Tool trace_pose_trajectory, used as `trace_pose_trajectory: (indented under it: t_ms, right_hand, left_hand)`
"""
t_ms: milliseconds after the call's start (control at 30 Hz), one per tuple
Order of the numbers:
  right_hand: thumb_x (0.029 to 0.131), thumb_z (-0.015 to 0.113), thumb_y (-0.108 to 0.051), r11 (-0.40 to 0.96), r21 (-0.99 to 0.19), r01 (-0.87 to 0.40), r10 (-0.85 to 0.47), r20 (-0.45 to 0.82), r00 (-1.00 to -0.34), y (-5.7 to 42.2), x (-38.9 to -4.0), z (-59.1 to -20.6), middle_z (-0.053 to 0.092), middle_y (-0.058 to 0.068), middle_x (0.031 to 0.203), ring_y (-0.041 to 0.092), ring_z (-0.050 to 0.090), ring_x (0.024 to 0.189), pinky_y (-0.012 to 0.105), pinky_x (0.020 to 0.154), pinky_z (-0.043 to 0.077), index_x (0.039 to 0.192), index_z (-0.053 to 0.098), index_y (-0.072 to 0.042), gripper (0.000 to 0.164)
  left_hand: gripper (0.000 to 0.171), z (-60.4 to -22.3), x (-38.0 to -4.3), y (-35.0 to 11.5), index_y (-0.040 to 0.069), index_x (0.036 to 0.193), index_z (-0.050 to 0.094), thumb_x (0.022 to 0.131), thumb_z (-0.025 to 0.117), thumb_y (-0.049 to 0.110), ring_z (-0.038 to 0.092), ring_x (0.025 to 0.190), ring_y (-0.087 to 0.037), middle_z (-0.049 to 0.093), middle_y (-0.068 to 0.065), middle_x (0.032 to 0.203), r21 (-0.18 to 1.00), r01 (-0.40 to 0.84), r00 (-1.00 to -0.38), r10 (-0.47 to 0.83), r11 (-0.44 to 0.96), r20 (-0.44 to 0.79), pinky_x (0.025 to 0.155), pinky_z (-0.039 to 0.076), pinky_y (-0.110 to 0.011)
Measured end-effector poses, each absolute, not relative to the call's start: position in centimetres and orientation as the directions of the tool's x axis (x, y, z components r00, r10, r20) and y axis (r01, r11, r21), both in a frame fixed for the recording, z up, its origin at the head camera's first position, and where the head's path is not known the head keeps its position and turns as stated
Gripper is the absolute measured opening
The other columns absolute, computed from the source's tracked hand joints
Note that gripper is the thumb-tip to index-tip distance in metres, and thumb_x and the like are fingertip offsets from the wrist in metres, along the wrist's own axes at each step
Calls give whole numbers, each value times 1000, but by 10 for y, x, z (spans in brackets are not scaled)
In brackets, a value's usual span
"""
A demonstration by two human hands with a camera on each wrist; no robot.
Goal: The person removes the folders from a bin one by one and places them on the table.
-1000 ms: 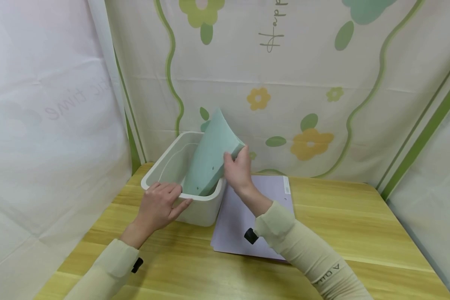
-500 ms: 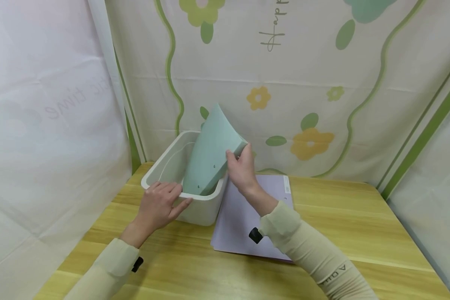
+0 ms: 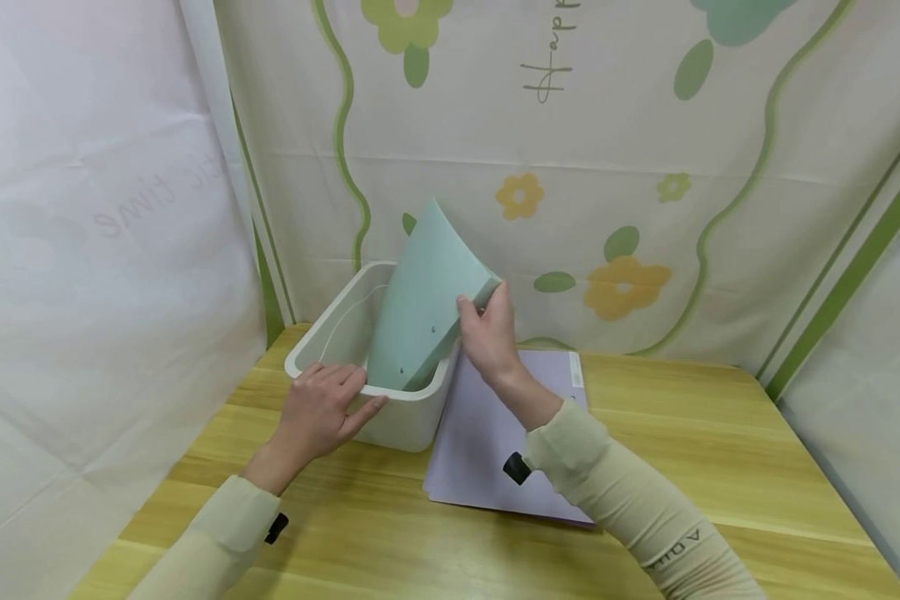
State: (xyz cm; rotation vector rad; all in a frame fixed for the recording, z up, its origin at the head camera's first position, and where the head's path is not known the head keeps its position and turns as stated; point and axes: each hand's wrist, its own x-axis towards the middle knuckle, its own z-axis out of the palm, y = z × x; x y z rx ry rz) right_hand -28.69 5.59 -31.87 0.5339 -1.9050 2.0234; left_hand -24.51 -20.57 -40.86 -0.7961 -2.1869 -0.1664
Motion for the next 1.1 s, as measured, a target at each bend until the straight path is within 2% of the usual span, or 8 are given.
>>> trace_pose_trajectory:
  t_ms: [233, 400, 633, 867, 1100]
  right_hand:
    - [104, 47, -1, -79, -877, -473, -39, 477, -878, 58, -287, -317, 46, 17, 146, 29, 50, 136, 44, 107, 46, 146, 31, -2, 45]
    - [105, 47, -2, -71, -880, -470, -33, 473, -880, 58, -288, -316, 47, 14, 145, 26, 50, 136, 40, 107, 46, 145, 32, -3, 43]
    - [104, 46, -1, -71, -883, -464, -24, 467, -884, 60, -291, -314, 46, 16, 146, 27, 50, 137, 39, 107, 46, 145, 31, -1, 44]
    - [104, 45, 0, -83, -877, -474, -19, 477, -879, 66, -294, -310, 45, 15, 148, 27, 50, 138, 41, 108, 45, 146, 30, -1, 45]
    - [104, 45, 1, -125, -874, -470, -8, 475, -880, 71, -295, -305, 45, 18, 147, 31, 51, 136, 42, 103, 49, 145, 30, 0, 44]
  left_hand:
    - [58, -407, -244, -204, 13, 78, 42, 105, 33, 63, 44, 56, -16, 38, 5, 64, -136, 595, -489, 491, 792, 720, 58, 39, -37]
    - [57, -408, -245, -204, 13, 78, 42, 106, 33, 62, 45, 57, -15, 41, 5, 65, -136, 601, -482, 492, 788, 725, 57, 40, -37]
    - [57, -409, -245, -205, 13, 78, 43, 105, 33, 62, 48, 59, -16, 44, 4, 66, -129, 600, -492, 491, 789, 718, 59, 42, -39]
    - [56, -409, -245, -204, 13, 78, 42, 105, 34, 62, 44, 57, -15, 40, 5, 65, -129, 601, -488, 490, 789, 722, 58, 41, -38]
    - [57, -407, -244, -204, 13, 78, 43, 105, 33, 62, 45, 58, -15, 40, 5, 66, -132, 599, -489, 492, 789, 720, 59, 42, -38]
